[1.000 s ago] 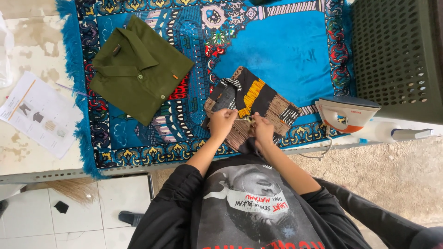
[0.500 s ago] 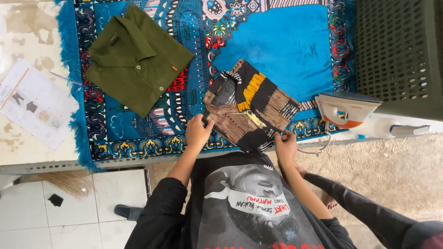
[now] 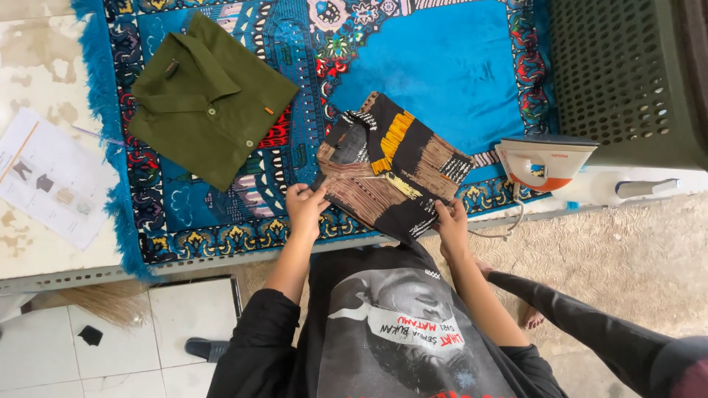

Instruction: The person folds a green shirt and a patterned shirt on a table, then retrieves a colorful patterned cloth from a laundry basket. They spray the cloth with water and iron it on the table using an electric iron.

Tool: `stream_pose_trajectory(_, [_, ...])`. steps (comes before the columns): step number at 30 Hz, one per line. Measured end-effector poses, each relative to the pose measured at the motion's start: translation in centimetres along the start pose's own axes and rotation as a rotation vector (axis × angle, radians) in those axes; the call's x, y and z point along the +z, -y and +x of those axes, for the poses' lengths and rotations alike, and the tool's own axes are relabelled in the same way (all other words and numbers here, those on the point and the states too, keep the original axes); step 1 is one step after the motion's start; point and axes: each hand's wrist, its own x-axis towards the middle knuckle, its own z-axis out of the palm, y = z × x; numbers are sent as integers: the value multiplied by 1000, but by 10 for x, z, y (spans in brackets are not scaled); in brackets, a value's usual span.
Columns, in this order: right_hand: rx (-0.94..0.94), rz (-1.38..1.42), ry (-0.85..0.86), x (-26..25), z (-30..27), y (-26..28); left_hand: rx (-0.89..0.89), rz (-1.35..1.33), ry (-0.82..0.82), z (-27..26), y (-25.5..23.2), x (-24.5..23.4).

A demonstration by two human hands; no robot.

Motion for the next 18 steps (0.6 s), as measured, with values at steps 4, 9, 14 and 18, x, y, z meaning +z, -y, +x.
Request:
stream_pose_trajectory(4, [51,18,11,-24,35,-62,-19,-46,-29,-2,18,-6])
stream_pose_trajectory(9, [66,16,11,-23,31,-64,-198,1,68,-40,11,-3])
stream_pose_trajectory(14, [20,-96,86,-27,23,-62,-220,117,88,-32,20,4])
stream_pose_trajectory(18, [96,-76,124,-10,-1,-31,-264,94,40,-16,40,10])
